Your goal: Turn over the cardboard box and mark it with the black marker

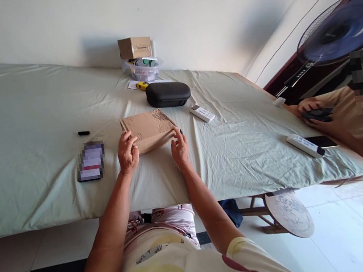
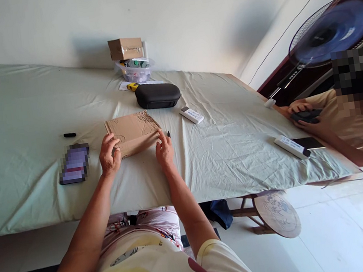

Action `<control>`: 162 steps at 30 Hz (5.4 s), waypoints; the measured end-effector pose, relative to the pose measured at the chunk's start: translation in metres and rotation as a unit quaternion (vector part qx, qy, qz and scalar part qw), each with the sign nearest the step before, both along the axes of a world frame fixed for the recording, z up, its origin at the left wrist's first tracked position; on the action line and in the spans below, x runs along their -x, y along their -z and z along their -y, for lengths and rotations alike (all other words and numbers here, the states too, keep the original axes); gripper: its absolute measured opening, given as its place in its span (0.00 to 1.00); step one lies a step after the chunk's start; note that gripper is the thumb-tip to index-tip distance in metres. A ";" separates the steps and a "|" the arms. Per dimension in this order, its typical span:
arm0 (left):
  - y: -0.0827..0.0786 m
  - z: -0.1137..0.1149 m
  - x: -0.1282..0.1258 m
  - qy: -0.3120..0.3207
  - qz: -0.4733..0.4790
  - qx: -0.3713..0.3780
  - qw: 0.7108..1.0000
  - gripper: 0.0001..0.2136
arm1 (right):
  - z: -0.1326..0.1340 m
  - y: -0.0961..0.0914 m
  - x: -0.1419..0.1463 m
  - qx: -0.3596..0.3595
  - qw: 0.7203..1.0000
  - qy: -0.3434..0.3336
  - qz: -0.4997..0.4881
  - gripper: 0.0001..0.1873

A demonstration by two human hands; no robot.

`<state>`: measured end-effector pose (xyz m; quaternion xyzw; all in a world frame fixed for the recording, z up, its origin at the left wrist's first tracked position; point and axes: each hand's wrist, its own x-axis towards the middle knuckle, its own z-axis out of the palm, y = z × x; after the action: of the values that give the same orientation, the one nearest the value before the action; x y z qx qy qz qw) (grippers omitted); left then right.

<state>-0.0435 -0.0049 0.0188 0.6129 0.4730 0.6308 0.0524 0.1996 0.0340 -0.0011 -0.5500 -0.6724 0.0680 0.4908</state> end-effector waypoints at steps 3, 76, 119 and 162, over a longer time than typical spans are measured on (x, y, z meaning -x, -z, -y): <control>-0.001 0.001 0.003 -0.002 -0.007 -0.006 1.000 0.15 | -0.002 0.001 -0.002 0.005 1.000 0.012 -0.021 0.30; 0.006 0.007 -0.025 -0.082 -0.021 0.282 0.956 0.22 | 0.021 -0.015 0.033 0.206 0.963 -0.028 0.173 0.17; -0.084 -0.028 -0.019 0.026 -0.047 0.050 0.997 0.17 | -0.004 -0.009 -0.017 0.174 0.971 0.148 0.071 0.21; -0.070 -0.030 -0.028 0.033 -0.023 0.033 0.999 0.20 | 0.031 -0.052 0.016 -0.219 0.952 0.035 -0.211 0.10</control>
<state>-0.0157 0.0249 0.0889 0.6403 0.4738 0.5988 0.0829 0.1836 0.0025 0.0507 -0.4255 -0.5323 0.0163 0.7317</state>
